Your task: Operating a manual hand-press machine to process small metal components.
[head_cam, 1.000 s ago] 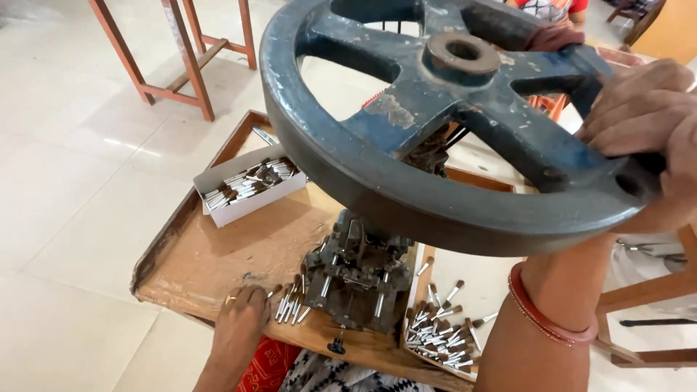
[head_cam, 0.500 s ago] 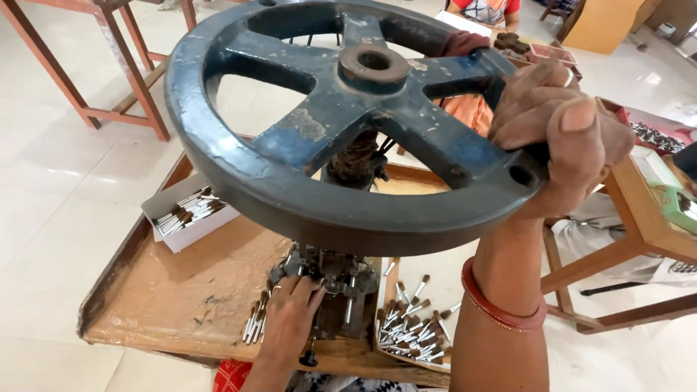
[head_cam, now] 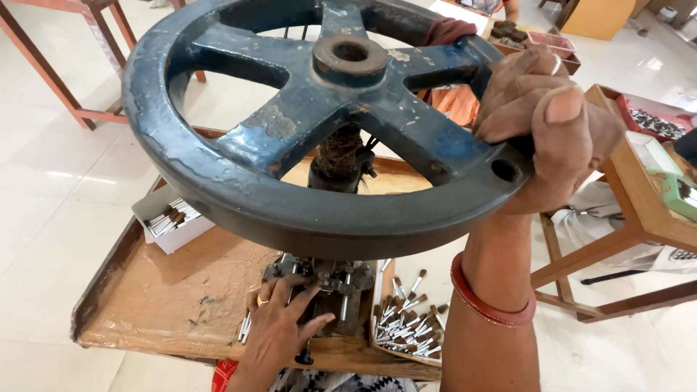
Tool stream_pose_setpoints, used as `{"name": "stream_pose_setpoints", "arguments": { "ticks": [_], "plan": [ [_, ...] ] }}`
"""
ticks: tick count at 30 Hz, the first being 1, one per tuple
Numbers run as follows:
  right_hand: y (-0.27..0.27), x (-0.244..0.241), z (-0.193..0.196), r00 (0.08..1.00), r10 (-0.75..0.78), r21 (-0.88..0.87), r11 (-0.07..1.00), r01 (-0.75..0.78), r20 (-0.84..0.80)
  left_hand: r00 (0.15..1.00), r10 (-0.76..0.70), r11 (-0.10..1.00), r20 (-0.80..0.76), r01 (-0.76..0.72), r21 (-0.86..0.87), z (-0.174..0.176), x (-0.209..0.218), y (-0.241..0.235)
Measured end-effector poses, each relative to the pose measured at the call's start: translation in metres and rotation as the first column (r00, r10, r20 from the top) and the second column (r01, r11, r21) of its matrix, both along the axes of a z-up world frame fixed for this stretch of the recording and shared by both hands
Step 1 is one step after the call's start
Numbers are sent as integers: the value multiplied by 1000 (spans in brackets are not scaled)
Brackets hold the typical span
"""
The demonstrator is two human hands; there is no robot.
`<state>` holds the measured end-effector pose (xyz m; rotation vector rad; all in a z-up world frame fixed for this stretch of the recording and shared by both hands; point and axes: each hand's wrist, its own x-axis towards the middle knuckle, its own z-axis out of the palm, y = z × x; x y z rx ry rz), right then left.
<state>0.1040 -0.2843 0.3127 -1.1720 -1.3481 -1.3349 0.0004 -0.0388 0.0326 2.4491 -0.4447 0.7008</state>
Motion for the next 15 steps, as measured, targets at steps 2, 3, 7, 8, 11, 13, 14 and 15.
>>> {"name": "stream_pose_setpoints", "arguments": {
  "ticks": [2,3,7,8,11,13,14,15],
  "plan": [
    [-4,-4,-4,999,-26,-15,1000,26,-39,999,-37,999,-35,37,-3,-12,-1,3],
    [-3,-14,-7,999,-31,-17,999,31,-36,999,-42,999,-31,42,-5,-12,1,2],
    [39,-76,-7,882,-375,-12,922,388,-287,993,-31,999,-110,29,-19,-8,2,5],
    [55,-97,-5,743,-603,-98,791,604,-290,988,-21,1000,-154,18,-22,-7,4,4],
    [142,-135,23,312,-948,-213,294,932,55,992,-121,993,-37,120,-20,-56,22,9],
    [128,-131,14,362,-930,-220,342,914,61,992,-129,992,11,129,10,-37,5,4],
    [121,-125,13,412,-907,-206,388,898,85,987,-137,990,86,134,35,-23,9,1],
    [102,-116,11,400,-913,-193,380,905,78,984,-150,988,93,146,48,-12,12,-5]
  ]
}}
